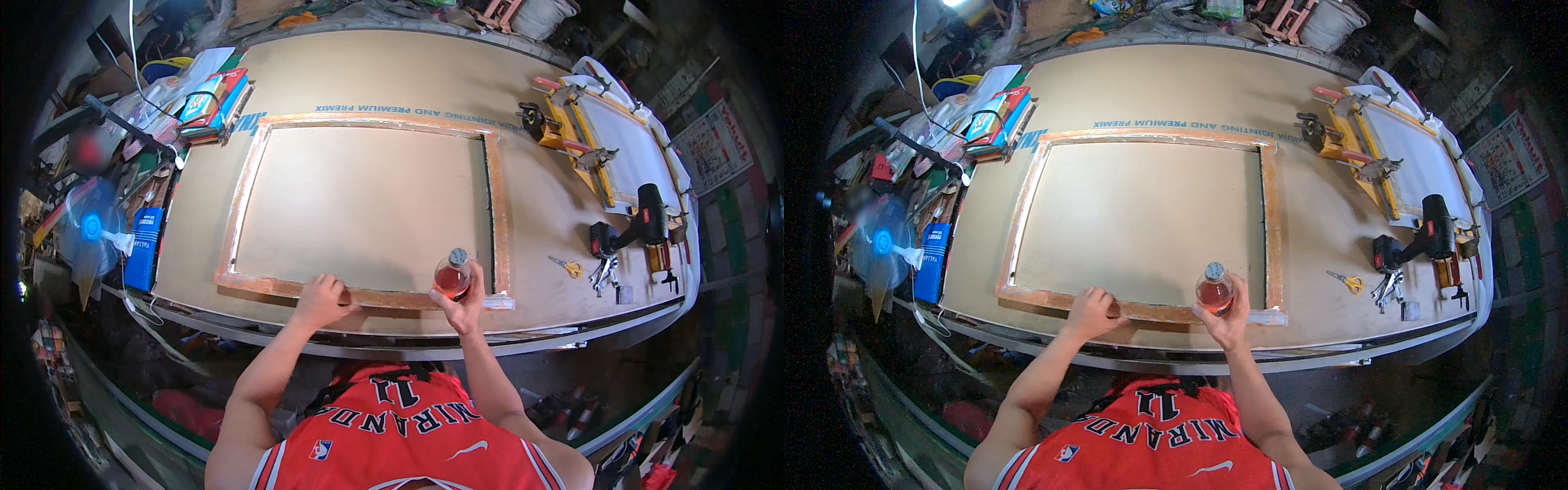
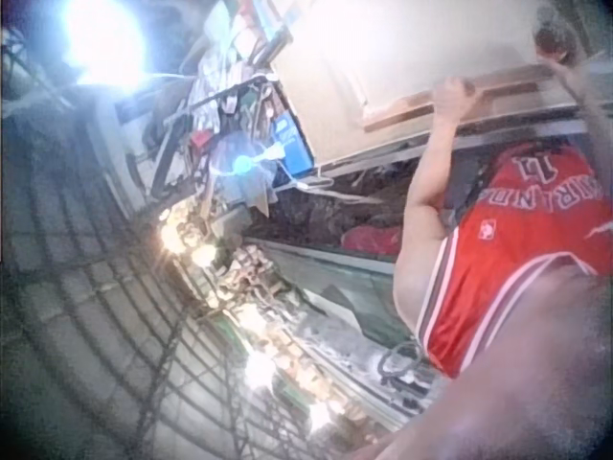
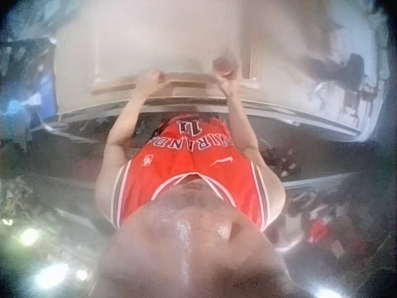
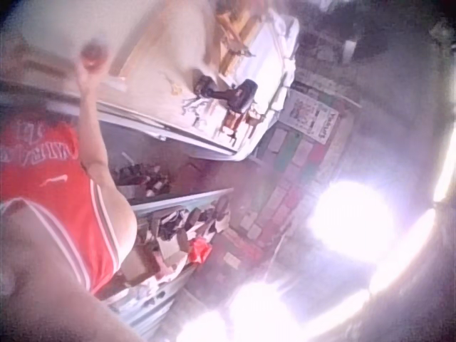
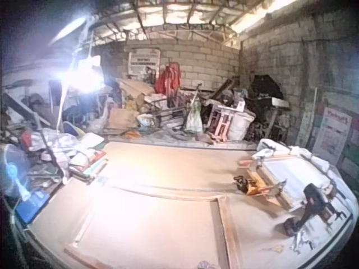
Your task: The person applies a liquid finish to a rectangular wooden frame on a workbench, using a small bottle to pour and hands to spread the liquid along the frame edges. The person repeatedly pours and rubs the finish into the wood, rotating the frame to cover different sides.
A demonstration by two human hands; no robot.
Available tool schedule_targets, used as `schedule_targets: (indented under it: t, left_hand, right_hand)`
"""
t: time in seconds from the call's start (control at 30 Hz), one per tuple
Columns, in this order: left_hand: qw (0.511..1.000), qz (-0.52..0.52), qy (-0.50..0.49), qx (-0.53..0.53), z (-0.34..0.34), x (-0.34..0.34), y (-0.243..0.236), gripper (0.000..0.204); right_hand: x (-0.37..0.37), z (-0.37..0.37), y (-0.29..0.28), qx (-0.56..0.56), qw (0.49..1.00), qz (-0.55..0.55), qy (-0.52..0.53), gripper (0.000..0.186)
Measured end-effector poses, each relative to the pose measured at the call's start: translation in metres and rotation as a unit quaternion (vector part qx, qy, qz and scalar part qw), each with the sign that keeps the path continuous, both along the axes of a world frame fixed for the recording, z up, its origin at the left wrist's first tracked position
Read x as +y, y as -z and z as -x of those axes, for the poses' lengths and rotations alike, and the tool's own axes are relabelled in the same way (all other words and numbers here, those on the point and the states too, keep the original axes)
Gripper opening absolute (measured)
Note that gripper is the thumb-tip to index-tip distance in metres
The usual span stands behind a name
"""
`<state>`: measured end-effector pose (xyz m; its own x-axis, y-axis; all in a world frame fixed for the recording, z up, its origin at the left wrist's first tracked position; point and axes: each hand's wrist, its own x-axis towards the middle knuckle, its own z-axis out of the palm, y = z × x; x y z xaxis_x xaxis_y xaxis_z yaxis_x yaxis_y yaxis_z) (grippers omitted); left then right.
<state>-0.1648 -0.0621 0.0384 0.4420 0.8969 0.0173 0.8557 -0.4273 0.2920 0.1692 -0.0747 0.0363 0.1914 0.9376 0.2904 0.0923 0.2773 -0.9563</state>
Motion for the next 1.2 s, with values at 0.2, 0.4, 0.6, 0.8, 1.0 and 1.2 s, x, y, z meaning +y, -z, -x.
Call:
schedule_targets:
  t: [0.2, 0.4, 0.6, 0.8, 1.0, 1.2]
  left_hand:
    - [0.996, -0.043, 0.056, -0.058, -0.028, 0.013, 0.013, 0.051]
    - [0.947, -0.096, 0.037, -0.304, 0.010, 0.035, -0.006, 0.046]
    - [0.944, -0.005, 0.169, -0.283, 0.068, 0.027, -0.138, 0.040]
    - [0.943, -0.133, 0.259, -0.159, 0.104, 0.023, -0.134, 0.028]
    - [0.945, -0.195, 0.230, -0.128, 0.124, 0.025, -0.123, 0.035]
    - [0.969, -0.162, -0.005, -0.185, 0.126, 0.041, -0.112, 0.042]
  right_hand:
    - [-0.008, 0.061, -0.002, -0.103, 0.994, -0.033, -0.007, 0.089]
    - [0.003, 0.101, -0.032, -0.216, 0.974, -0.010, -0.067, 0.088]
    - [0.018, 0.145, -0.066, -0.203, 0.944, 0.116, -0.233, 0.088]
    - [0.030, 0.173, -0.073, -0.144, 0.883, 0.187, -0.406, 0.087]
    - [0.032, 0.204, -0.086, -0.168, 0.881, 0.164, -0.412, 0.082]
    - [0.041, 0.239, -0.054, -0.218, 0.952, -0.046, -0.210, 0.085]
